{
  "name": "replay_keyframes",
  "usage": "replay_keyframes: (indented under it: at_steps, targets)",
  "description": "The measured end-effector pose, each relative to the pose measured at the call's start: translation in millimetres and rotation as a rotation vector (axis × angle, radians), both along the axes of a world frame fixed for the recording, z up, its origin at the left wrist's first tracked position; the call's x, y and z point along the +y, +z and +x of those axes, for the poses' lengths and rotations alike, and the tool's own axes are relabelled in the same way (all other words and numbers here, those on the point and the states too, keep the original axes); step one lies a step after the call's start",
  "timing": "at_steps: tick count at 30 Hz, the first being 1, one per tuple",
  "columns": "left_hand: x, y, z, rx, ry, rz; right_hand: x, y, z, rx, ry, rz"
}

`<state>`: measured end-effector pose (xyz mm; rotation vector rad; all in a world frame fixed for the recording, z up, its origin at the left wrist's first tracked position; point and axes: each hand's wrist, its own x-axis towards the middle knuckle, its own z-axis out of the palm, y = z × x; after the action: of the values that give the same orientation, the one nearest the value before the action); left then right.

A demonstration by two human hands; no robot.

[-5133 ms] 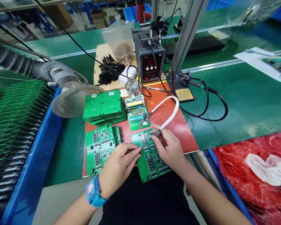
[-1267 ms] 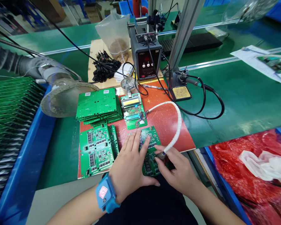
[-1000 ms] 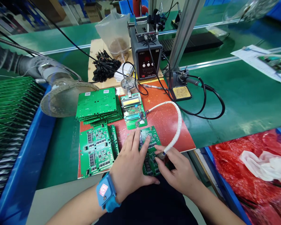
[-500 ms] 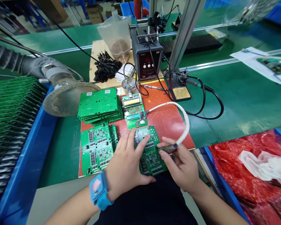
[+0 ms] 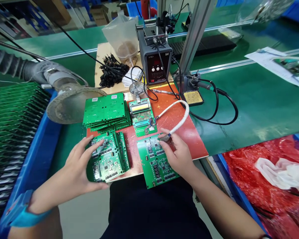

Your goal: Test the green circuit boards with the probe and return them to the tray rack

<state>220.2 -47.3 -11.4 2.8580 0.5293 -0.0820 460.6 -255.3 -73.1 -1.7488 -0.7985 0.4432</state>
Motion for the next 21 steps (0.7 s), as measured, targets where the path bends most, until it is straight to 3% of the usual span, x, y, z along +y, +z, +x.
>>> replay_keyframes:
  at_steps: [11,17,21]
  targets:
    - [3.2,-5.8,-4.5,0.021,-0.002,-0.042,4.6,9.3,1.2,-0.292,0.086,-0.114]
    - [2.3,-4.3,-2.7,0.026,-0.002,-0.048,8.1,6.5,3.0,-0.253,0.030,-0.103]
    - [1.4,-3.2,-2.3,0.028,0.025,-0.061,6.4,6.4,6.0,-0.176,0.068,-0.105]
